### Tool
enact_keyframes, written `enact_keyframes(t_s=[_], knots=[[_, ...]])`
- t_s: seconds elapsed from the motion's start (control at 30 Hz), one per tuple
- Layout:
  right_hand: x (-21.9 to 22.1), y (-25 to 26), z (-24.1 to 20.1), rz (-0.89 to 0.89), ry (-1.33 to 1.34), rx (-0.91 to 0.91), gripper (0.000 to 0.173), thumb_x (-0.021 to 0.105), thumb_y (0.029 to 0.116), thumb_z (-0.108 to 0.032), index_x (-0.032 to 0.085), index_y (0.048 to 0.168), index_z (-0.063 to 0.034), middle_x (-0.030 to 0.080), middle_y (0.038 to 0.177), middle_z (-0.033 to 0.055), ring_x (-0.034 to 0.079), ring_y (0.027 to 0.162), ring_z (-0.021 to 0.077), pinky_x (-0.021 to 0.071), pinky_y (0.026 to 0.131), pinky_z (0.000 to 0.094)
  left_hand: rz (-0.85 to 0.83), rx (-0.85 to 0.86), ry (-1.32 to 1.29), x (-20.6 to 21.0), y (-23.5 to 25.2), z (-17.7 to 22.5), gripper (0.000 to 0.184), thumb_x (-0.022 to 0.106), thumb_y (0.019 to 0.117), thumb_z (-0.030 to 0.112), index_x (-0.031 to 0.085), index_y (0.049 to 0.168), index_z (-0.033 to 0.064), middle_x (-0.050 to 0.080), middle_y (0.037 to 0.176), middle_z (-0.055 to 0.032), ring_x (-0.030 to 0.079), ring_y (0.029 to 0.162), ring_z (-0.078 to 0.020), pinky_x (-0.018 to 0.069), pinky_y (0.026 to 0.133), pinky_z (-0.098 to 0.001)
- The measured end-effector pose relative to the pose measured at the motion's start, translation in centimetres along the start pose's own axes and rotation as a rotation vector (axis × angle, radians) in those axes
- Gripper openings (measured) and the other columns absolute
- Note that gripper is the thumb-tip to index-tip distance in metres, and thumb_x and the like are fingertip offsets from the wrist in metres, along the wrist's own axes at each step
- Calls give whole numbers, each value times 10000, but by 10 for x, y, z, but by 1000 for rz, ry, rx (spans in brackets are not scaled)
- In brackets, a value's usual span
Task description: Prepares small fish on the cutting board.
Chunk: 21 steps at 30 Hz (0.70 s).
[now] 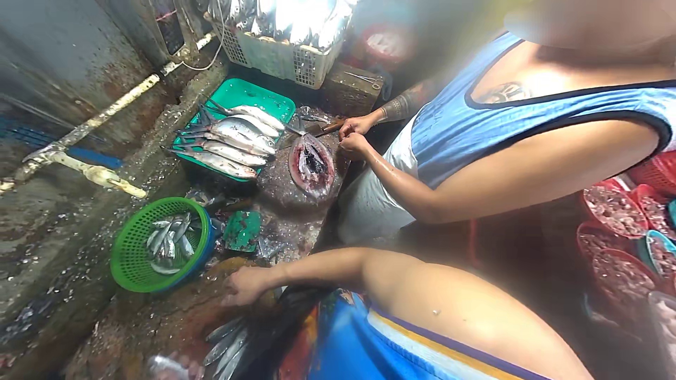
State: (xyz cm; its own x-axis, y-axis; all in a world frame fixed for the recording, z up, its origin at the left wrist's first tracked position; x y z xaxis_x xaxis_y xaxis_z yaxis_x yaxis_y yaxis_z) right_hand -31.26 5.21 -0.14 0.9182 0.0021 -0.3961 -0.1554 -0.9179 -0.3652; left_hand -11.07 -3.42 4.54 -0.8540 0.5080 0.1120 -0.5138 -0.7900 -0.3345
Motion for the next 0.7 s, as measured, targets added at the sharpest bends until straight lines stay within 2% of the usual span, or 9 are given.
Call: enact_keyframes(t_s=[0.1, 0.13, 0.2, 0.23, 0.3, 0.43, 0.53, 0.6, 0.7], knots=[[0, 0, -23, -19, 255, -30, 436, 610, 1039, -358, 663, 1217, 37, 703, 1092, 227, 695, 999, 335, 539, 908, 563, -86, 67, 608, 25, 3, -6, 353, 403, 1092, 199, 512, 1314, -53, 599, 860, -7, 591, 656, -36, 541, 627, -223], [1, 0, -29, -27, 325, -33, 440, 604, 1046, -361, 651, 1243, 30, 699, 1092, 222, 696, 969, 317, 549, 885, 540, -95, 96, 830, 40, -1, -2, 386, 415, 1093, 219, 543, 1298, -82, 622, 880, -88, 618, 714, -106, 550, 687, -303], [0, 2, -37, -1, 421, -61, 388, 612, 1044, -311, 667, 1234, 23, 704, 1078, 212, 692, 956, 297, 546, 880, 523, -126, 175, 1051, 66, -7, 4, 385, 448, 1084, 166, 565, 1300, -130, 671, 1081, -318, 675, 1014, -393, 511, 936, -567], [-2, 2, -39, 28, 429, -79, 344, 624, 1031, -268, 683, 1202, 24, 710, 1062, 206, 694, 953, 295, 548, 876, 524, -143, 231, 1088, 74, -8, 4, 389, 454, 1068, 128, 544, 1345, -130, 647, 1202, -354, 640, 1158, -456, 461, 1037, -604], [-7, 2, -37, 77, 394, -94, 279, 653, 998, -221, 707, 1110, 28, 713, 1003, 194, 689, 932, 294, 542, 854, 534, -143, 368, 1119, 80, -6, 3, 411, 476, 1021, 81, 532, 1360, -144, 589, 1319, -374, 571, 1270, -503, 406, 1111, -613], [-8, 2, -25, 89, 387, -83, 266, 674, 983, -226, 687, 1018, 37, 680, 892, 167, 660, 807, 263, 534, 759, 505, -100, 526, 1101, 77, 0, 5, 331, 527, 1002, 145, 659, 1179, -102, 647, 1187, -321, 632, 1141, -467, 472, 1012, -610], [-5, 1, -18, 86, 405, -55, 264, 668, 986, -229, 690, 1019, 33, 684, 880, 155, 660, 787, 246, 540, 749, 483, -66, 489, 1048, 72, 0, 4, 368, 506, 1056, 225, 675, 1219, -57, 709, 1139, -265, 692, 1082, -398, 502, 988, -590], [-2, 2, -14, 95, 424, -25, 267, 668, 982, -236, 694, 990, 29, 683, 866, 150, 659, 786, 240, 535, 749, 481, -75, 431, 1062, 72, 0, 0, 372, 489, 1069, 238, 655, 1243, -45, 717, 1058, -269, 704, 994, -407, 515, 911, -616], [6, 4, -7, 85, 451, 30, 256, 660, 984, -233, 691, 973, 20, 684, 873, 144, 661, 801, 235, 536, 757, 487, -121, 344, 1141, 72, 1, -9, 346, 607, 957, 134, 624, 1254, -43, 698, 1018, -300, 687, 950, -478, 498, 853, -682]])
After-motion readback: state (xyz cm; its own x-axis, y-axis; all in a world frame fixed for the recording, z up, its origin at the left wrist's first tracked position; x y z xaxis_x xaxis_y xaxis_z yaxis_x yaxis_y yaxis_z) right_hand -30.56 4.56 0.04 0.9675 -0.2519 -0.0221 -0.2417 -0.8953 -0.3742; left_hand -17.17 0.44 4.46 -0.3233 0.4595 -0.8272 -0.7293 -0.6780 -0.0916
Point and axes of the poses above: each hand's wrist, its own y-axis towards the middle knuckle, its own x-axis out of the palm, z = x × y, the point moved 9 cm from there along y, towards the middle knuckle
